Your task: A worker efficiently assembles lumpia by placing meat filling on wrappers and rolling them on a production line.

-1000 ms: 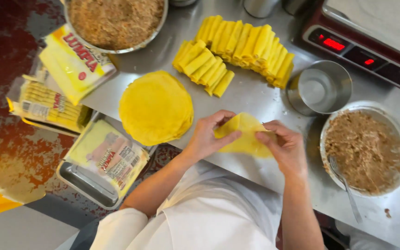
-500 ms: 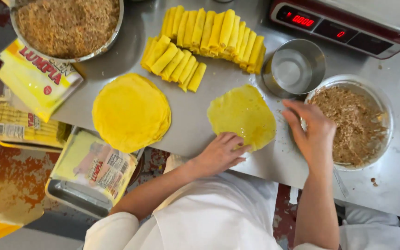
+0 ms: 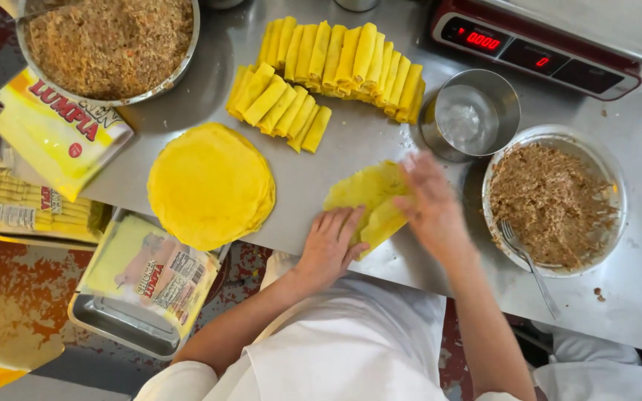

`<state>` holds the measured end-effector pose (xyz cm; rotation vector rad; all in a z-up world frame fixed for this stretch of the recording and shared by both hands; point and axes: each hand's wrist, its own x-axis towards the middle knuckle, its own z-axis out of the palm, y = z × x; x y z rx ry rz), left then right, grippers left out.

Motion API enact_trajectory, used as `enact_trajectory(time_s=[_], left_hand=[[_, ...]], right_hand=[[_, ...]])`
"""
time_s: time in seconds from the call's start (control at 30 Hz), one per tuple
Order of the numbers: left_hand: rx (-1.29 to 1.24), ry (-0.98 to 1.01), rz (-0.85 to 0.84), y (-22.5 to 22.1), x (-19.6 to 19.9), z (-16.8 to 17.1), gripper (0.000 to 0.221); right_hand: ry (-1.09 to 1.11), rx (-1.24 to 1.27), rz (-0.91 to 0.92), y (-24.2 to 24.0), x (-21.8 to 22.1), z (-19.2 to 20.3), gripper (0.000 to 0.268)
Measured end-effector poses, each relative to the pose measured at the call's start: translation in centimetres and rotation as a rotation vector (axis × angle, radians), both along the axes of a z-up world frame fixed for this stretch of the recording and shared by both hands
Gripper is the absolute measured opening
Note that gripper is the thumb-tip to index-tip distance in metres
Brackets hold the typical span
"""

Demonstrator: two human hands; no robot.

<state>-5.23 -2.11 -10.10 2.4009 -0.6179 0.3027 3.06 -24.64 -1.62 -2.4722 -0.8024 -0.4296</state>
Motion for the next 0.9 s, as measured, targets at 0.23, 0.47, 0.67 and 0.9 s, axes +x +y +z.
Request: enact_trajectory(time_s=[0.23,0.47,0.67,0.9], left_hand=[[0.016,-0.117,-0.085,-4.1,-1.6,-0.2,0.064],[-0.08,-0.11,-0.231,-6.1,-0.5,-3.7,0.028],[-0.132,-0.022,-0.284,-6.4,-0.1,-1.4,0.036],[-0.074,-0.078,-0.51,-5.7,0.0,-3.1,0.024]], right_hand=[[0.344,0.037,0.182,2.1,0.6,-3.9,0.054],[0.248,-0.324,-0.302,-1.1,-2.2,-4.7,0.068],[0.243,-0.243,-0.07,-0.5,-0.6,-3.2,0.057],[0.294,0.063,-0.244,-4.1,-2.6,0.8,0.038]])
